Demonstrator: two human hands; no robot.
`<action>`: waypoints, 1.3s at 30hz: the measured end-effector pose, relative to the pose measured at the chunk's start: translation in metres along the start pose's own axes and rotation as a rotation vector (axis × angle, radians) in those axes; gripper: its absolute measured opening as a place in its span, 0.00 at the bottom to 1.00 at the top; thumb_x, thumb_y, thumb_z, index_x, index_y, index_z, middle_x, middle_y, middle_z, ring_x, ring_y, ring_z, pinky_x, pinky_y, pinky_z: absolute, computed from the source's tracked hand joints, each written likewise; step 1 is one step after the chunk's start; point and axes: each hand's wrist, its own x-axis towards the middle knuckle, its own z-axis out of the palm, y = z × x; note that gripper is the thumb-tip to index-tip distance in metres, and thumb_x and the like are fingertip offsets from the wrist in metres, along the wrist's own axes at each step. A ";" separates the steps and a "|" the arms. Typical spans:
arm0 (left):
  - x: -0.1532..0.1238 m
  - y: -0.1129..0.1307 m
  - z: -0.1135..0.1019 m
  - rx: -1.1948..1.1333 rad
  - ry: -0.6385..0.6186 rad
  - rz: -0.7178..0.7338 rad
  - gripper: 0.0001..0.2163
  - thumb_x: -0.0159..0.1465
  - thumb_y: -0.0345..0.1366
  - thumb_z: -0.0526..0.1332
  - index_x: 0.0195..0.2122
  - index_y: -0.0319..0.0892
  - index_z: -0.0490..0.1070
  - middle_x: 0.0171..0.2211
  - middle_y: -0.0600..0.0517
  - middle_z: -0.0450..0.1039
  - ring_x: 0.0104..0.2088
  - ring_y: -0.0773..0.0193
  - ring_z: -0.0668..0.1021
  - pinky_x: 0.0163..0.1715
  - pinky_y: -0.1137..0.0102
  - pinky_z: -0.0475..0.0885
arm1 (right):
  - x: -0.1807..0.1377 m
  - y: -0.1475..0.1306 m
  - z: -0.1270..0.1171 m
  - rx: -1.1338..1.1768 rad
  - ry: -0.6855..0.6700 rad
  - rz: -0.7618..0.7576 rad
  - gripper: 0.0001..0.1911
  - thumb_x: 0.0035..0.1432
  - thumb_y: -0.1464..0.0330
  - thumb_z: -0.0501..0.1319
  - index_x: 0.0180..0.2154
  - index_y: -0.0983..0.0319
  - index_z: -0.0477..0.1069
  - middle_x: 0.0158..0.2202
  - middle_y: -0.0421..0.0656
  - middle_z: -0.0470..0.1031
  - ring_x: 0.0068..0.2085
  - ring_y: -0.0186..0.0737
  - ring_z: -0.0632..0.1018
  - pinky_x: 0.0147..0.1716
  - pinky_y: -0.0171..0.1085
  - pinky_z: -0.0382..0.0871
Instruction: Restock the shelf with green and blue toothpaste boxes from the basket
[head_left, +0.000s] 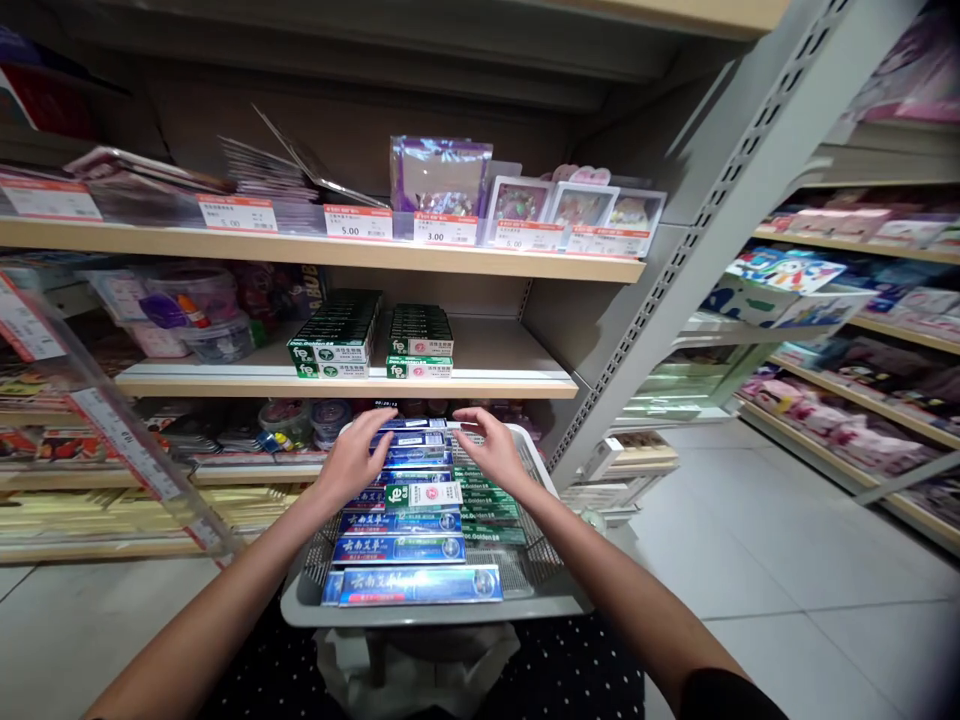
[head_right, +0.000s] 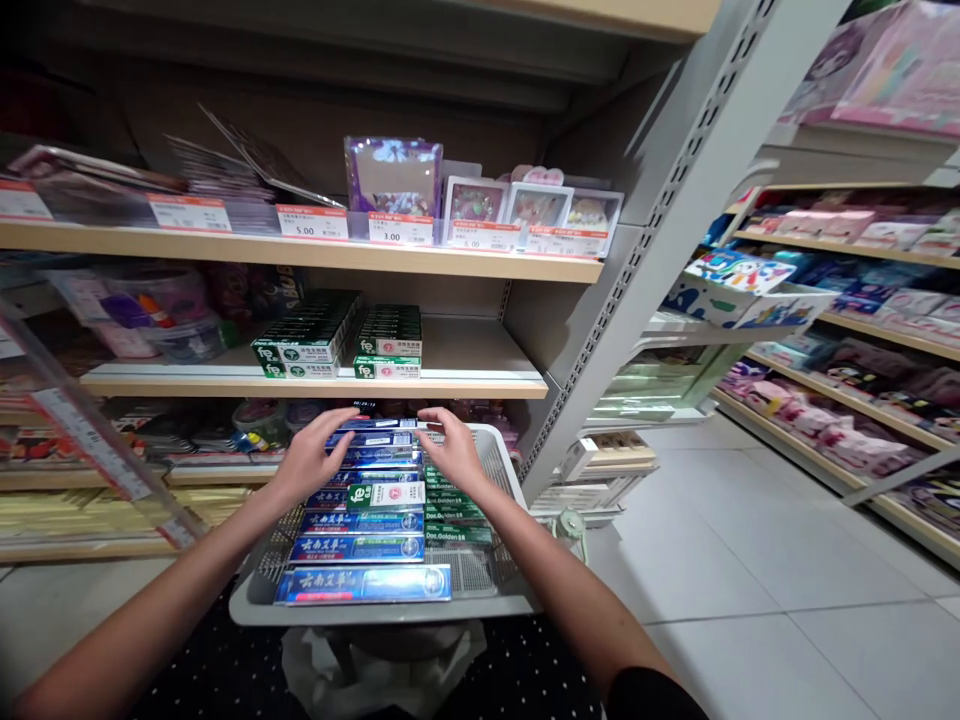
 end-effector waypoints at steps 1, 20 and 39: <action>-0.012 -0.001 -0.001 -0.013 -0.090 0.011 0.18 0.66 0.40 0.53 0.56 0.49 0.68 0.55 0.49 0.70 0.57 0.55 0.71 0.59 0.59 0.65 | -0.012 -0.002 -0.003 -0.031 -0.081 -0.007 0.13 0.59 0.65 0.60 0.46 0.56 0.72 0.47 0.44 0.76 0.48 0.43 0.77 0.49 0.45 0.71; -0.067 -0.023 0.016 -0.147 -0.475 -0.076 0.19 0.66 0.43 0.54 0.58 0.54 0.67 0.60 0.51 0.65 0.62 0.52 0.64 0.60 0.56 0.62 | -0.068 0.019 -0.001 0.024 -0.453 0.028 0.17 0.58 0.68 0.62 0.51 0.51 0.72 0.53 0.44 0.71 0.55 0.44 0.72 0.55 0.46 0.67; -0.063 -0.034 0.025 -0.340 -0.297 -0.360 0.20 0.61 0.48 0.60 0.51 0.44 0.71 0.47 0.45 0.75 0.43 0.56 0.79 0.43 0.62 0.75 | -0.068 0.040 0.025 0.097 -0.144 0.279 0.16 0.56 0.57 0.62 0.45 0.58 0.74 0.43 0.44 0.78 0.43 0.43 0.78 0.42 0.41 0.73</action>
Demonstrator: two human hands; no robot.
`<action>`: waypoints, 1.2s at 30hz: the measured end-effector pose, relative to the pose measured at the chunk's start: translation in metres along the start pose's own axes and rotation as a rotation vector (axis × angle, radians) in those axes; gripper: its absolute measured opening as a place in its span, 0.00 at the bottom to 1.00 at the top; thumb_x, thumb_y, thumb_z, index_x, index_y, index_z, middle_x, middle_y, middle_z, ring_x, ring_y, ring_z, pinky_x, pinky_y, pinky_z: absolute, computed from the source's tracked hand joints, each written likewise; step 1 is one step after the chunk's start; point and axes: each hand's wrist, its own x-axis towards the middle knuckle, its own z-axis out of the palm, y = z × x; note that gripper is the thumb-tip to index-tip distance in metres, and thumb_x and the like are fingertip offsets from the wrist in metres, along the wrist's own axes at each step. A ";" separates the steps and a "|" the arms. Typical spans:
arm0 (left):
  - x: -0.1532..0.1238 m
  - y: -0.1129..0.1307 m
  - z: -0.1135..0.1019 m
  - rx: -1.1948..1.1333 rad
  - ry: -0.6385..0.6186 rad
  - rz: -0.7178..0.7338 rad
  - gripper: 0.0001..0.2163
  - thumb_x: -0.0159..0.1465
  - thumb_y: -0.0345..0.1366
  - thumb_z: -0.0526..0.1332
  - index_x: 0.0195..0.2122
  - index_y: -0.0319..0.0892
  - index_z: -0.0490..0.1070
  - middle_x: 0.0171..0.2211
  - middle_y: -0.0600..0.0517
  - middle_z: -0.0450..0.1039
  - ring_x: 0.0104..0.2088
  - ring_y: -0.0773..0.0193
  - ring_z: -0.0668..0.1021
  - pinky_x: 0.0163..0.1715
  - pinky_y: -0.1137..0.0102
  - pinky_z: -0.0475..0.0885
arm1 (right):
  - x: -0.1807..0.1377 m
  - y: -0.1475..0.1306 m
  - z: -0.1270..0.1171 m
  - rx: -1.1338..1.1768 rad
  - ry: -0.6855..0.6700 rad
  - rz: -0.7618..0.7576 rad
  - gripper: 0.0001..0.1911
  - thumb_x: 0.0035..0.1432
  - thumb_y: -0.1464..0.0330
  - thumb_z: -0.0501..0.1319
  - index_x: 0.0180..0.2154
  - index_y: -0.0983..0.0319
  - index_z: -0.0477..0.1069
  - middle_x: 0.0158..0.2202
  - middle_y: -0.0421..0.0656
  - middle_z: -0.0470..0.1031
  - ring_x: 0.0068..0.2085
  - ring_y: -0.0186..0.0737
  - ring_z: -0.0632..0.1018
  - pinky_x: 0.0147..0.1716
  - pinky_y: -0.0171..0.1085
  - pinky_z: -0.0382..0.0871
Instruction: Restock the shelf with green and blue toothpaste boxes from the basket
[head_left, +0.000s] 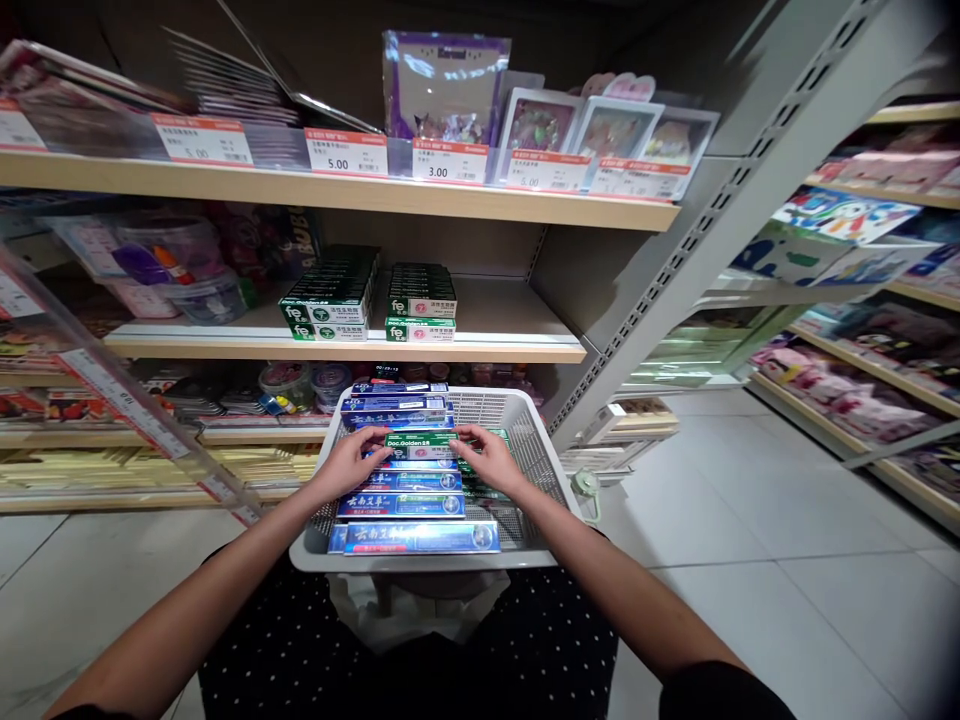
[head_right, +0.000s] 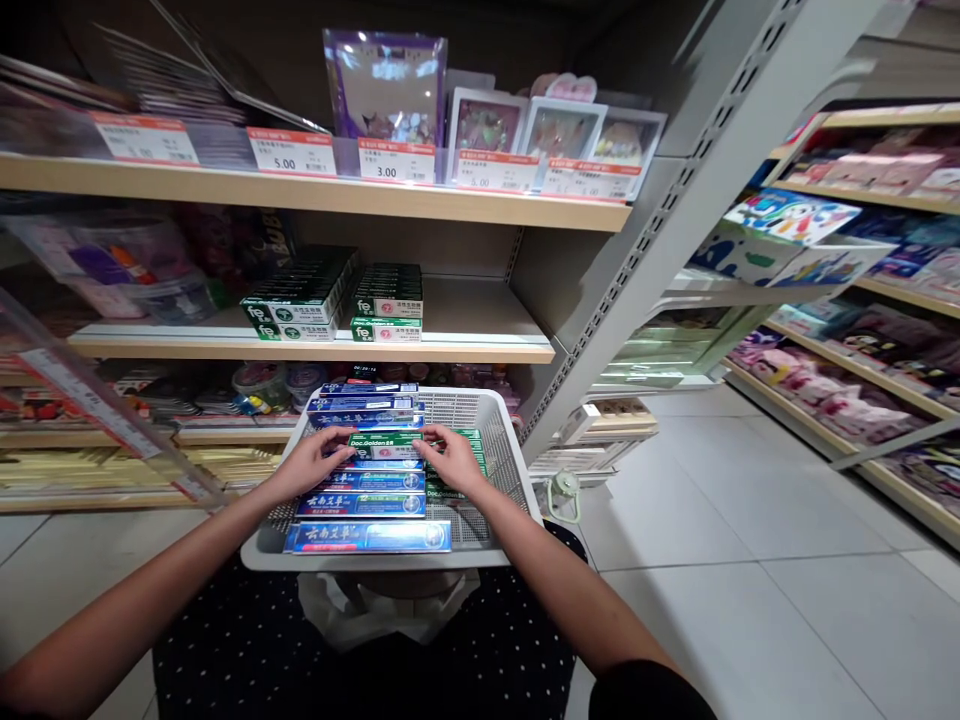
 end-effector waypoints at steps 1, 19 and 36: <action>0.001 -0.001 0.000 -0.016 0.006 -0.010 0.21 0.60 0.49 0.60 0.50 0.43 0.71 0.47 0.45 0.75 0.43 0.56 0.79 0.43 0.62 0.75 | 0.001 0.001 0.001 0.017 0.008 -0.001 0.18 0.55 0.58 0.63 0.46 0.58 0.74 0.44 0.45 0.77 0.44 0.43 0.78 0.42 0.40 0.73; 0.010 -0.023 0.004 -0.261 0.013 -0.065 0.20 0.56 0.49 0.65 0.44 0.43 0.69 0.40 0.48 0.75 0.43 0.58 0.79 0.47 0.60 0.75 | 0.012 0.026 0.014 0.308 0.034 0.131 0.19 0.48 0.58 0.69 0.39 0.60 0.69 0.32 0.41 0.76 0.34 0.40 0.79 0.38 0.39 0.75; 0.028 0.002 -0.005 -0.419 0.100 -0.120 0.21 0.44 0.44 0.72 0.34 0.40 0.69 0.30 0.52 0.74 0.34 0.61 0.79 0.42 0.61 0.75 | 0.024 0.002 0.006 0.296 0.086 0.099 0.19 0.46 0.60 0.70 0.38 0.61 0.70 0.32 0.42 0.76 0.35 0.40 0.78 0.40 0.40 0.74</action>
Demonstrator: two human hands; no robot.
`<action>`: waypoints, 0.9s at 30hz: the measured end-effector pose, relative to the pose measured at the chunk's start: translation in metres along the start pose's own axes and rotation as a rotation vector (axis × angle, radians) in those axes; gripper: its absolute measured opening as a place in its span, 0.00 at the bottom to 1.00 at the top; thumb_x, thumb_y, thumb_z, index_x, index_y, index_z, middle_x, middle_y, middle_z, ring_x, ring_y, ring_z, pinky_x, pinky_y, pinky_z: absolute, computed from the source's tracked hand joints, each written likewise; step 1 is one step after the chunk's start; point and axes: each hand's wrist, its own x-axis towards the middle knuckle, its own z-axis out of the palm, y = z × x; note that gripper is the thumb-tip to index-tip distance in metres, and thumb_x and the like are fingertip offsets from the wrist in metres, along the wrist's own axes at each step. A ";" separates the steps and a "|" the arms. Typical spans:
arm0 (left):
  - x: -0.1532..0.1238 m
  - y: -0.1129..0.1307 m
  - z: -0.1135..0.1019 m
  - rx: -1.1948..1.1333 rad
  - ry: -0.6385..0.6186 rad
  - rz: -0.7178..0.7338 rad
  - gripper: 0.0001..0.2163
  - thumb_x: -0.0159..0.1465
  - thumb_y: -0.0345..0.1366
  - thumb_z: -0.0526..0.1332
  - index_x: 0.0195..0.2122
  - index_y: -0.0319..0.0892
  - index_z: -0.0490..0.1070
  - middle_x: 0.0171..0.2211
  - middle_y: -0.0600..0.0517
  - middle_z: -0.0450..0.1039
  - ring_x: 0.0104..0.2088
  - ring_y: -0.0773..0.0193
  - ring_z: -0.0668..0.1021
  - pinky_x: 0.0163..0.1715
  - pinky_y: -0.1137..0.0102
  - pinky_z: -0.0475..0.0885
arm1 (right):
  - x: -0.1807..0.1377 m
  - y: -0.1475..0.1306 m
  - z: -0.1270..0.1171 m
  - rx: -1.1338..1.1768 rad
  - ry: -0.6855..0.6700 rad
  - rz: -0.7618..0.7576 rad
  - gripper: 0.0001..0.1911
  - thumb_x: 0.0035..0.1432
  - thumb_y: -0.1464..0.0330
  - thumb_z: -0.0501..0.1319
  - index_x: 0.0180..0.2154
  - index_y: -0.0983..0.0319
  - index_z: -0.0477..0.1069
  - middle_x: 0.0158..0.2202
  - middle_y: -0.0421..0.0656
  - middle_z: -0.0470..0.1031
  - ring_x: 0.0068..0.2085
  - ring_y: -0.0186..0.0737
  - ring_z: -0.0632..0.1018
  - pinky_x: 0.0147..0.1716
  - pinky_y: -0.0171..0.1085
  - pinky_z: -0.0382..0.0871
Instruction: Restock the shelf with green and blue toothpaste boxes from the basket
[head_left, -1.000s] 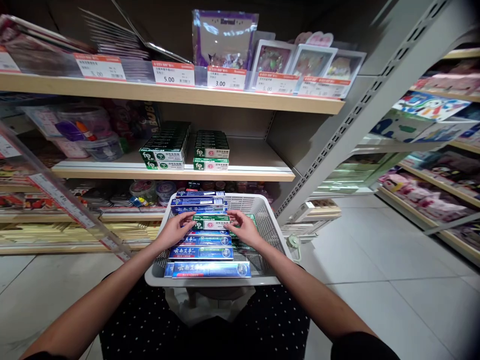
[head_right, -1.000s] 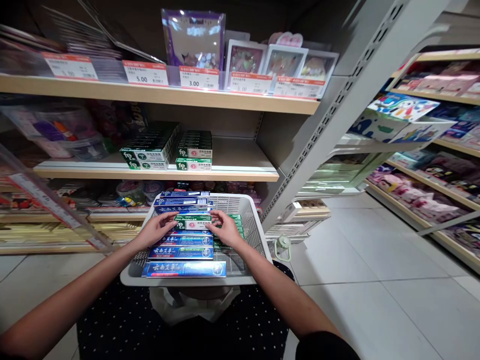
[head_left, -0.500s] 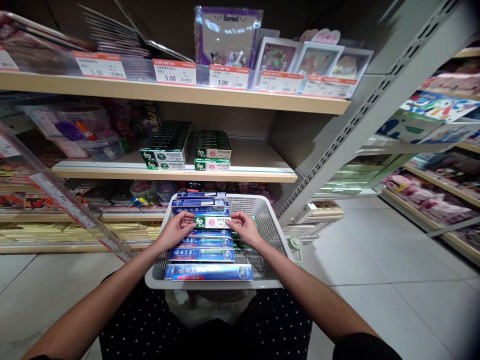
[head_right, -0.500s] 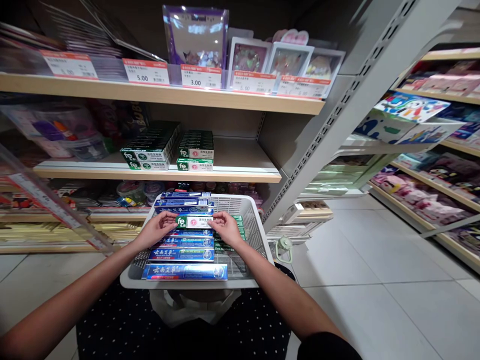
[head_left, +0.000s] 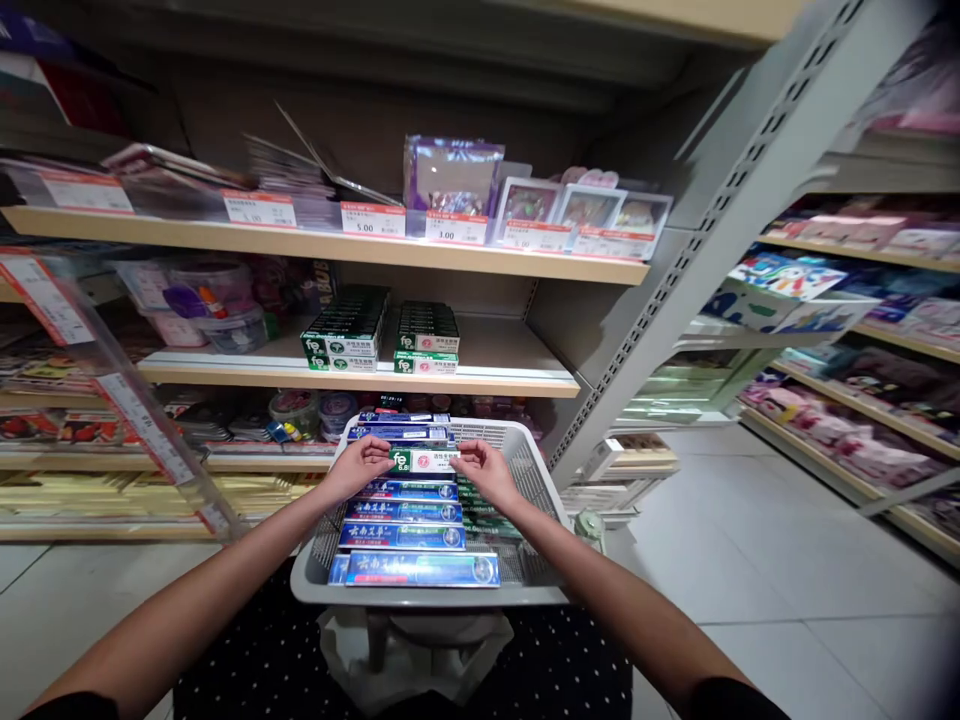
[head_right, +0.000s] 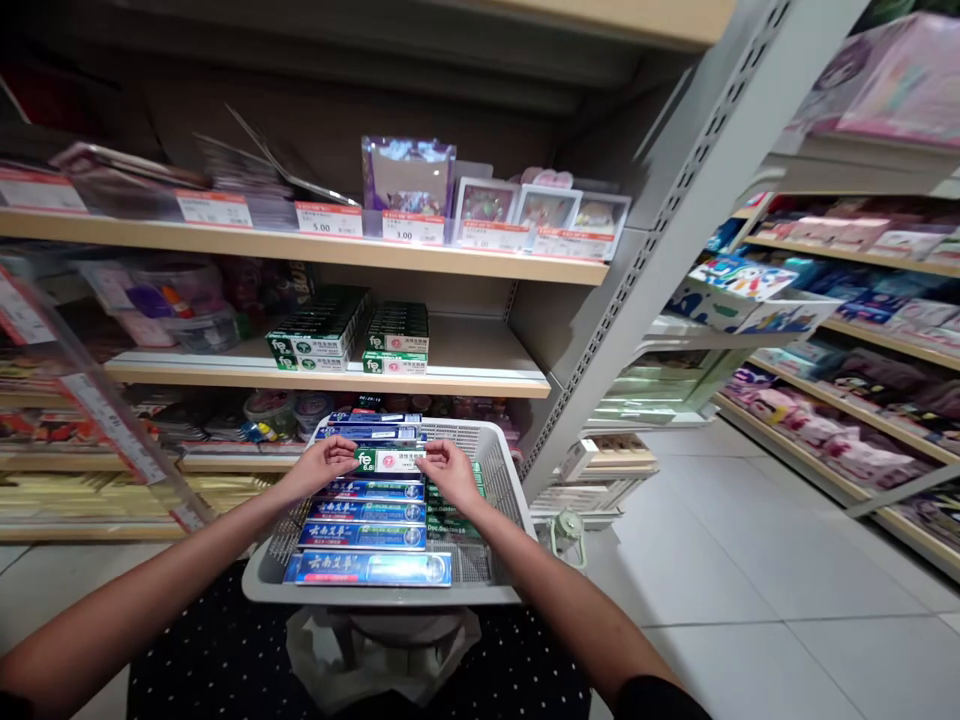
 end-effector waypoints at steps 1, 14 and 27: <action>0.007 0.009 0.001 -0.010 0.034 0.034 0.21 0.44 0.44 0.72 0.34 0.39 0.69 0.31 0.51 0.75 0.34 0.61 0.79 0.42 0.61 0.75 | 0.007 -0.010 -0.001 -0.005 0.030 -0.033 0.19 0.46 0.60 0.70 0.38 0.61 0.70 0.33 0.42 0.76 0.36 0.40 0.78 0.41 0.41 0.75; 0.108 0.104 0.027 0.269 0.511 0.464 0.13 0.61 0.33 0.60 0.47 0.39 0.66 0.44 0.42 0.74 0.47 0.56 0.77 0.50 0.58 0.72 | 0.127 -0.101 0.015 -0.043 0.379 -0.433 0.17 0.53 0.64 0.63 0.45 0.63 0.69 0.46 0.49 0.73 0.46 0.42 0.77 0.50 0.44 0.74; 0.129 0.110 0.028 0.739 0.581 0.430 0.11 0.64 0.27 0.52 0.48 0.38 0.62 0.41 0.41 0.73 0.44 0.52 0.77 0.42 0.61 0.72 | 0.154 -0.082 0.027 -0.165 0.442 -0.428 0.17 0.55 0.67 0.60 0.48 0.62 0.65 0.47 0.50 0.74 0.48 0.44 0.77 0.50 0.44 0.73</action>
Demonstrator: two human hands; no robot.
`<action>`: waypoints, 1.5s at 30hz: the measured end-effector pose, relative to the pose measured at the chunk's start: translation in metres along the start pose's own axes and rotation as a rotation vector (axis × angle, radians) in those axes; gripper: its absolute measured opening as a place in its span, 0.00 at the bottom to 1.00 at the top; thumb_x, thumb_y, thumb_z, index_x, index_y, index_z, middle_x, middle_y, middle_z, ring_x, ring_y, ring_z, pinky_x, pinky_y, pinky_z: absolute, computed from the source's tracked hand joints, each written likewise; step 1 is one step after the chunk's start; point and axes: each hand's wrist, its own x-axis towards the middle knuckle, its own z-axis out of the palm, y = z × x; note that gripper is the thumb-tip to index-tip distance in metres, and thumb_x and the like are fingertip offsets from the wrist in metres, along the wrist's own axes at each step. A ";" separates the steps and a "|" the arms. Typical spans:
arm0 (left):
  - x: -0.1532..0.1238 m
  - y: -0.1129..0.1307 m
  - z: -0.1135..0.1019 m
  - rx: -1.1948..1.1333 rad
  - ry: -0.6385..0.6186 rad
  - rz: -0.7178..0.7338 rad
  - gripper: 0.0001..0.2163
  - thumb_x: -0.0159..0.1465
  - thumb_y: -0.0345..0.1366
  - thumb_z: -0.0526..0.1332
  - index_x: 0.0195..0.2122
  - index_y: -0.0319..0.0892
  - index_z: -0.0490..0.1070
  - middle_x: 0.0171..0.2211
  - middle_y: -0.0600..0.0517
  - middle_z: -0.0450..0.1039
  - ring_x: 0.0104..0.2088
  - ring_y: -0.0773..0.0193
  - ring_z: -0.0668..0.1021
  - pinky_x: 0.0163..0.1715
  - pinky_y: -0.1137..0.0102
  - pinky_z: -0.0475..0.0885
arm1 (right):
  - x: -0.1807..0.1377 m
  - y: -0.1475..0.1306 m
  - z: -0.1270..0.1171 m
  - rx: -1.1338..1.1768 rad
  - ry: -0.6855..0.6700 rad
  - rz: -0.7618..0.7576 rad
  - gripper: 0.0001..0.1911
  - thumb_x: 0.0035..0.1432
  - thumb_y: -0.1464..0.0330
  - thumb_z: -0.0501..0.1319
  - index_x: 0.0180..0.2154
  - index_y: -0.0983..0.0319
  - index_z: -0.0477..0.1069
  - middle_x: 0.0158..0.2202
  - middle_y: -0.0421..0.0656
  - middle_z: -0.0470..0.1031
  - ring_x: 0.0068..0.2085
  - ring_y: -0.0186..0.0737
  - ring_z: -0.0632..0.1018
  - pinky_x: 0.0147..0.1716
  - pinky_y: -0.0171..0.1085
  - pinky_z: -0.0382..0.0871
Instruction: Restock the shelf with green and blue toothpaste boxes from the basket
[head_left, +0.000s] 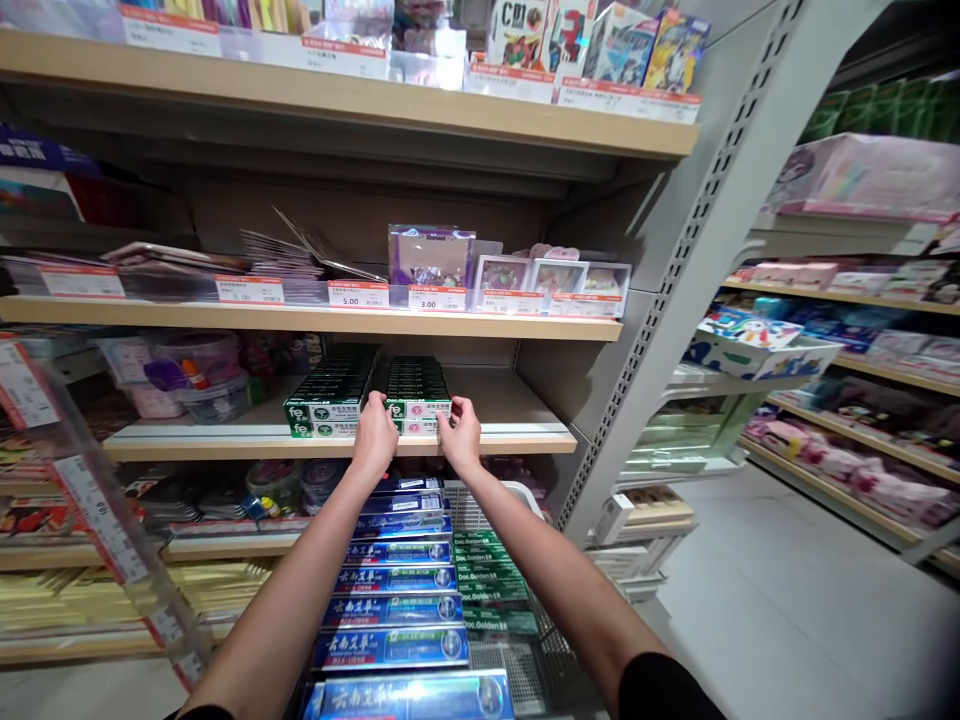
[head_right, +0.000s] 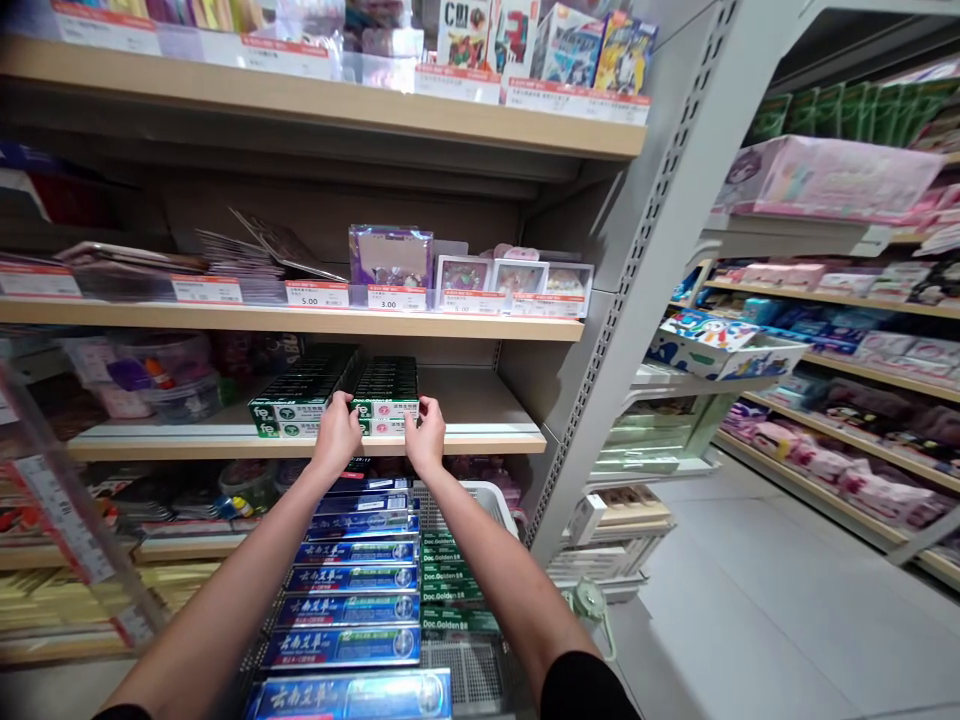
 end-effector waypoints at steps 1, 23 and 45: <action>0.001 0.001 0.001 0.013 -0.003 -0.009 0.11 0.64 0.27 0.52 0.48 0.39 0.61 0.40 0.41 0.73 0.43 0.52 0.77 0.42 0.61 0.72 | 0.002 0.002 0.002 0.004 -0.002 0.008 0.17 0.55 0.67 0.60 0.48 0.62 0.64 0.47 0.50 0.74 0.47 0.44 0.77 0.49 0.43 0.73; -0.017 0.021 -0.013 -0.053 -0.018 0.145 0.19 0.64 0.28 0.51 0.57 0.36 0.61 0.57 0.35 0.63 0.61 0.46 0.65 0.58 0.54 0.62 | -0.003 -0.001 -0.033 -0.081 -0.107 -0.068 0.24 0.56 0.65 0.60 0.54 0.62 0.63 0.54 0.50 0.70 0.53 0.44 0.74 0.52 0.42 0.69; -0.216 0.083 0.101 0.601 -1.292 0.704 0.58 0.33 0.37 0.78 0.66 0.41 0.52 0.63 0.29 0.54 0.61 0.23 0.57 0.51 0.38 0.62 | -0.105 0.103 -0.122 -0.689 -0.965 0.259 0.18 0.46 0.51 0.67 0.21 0.59 0.71 0.27 0.44 0.79 0.32 0.44 0.79 0.35 0.37 0.71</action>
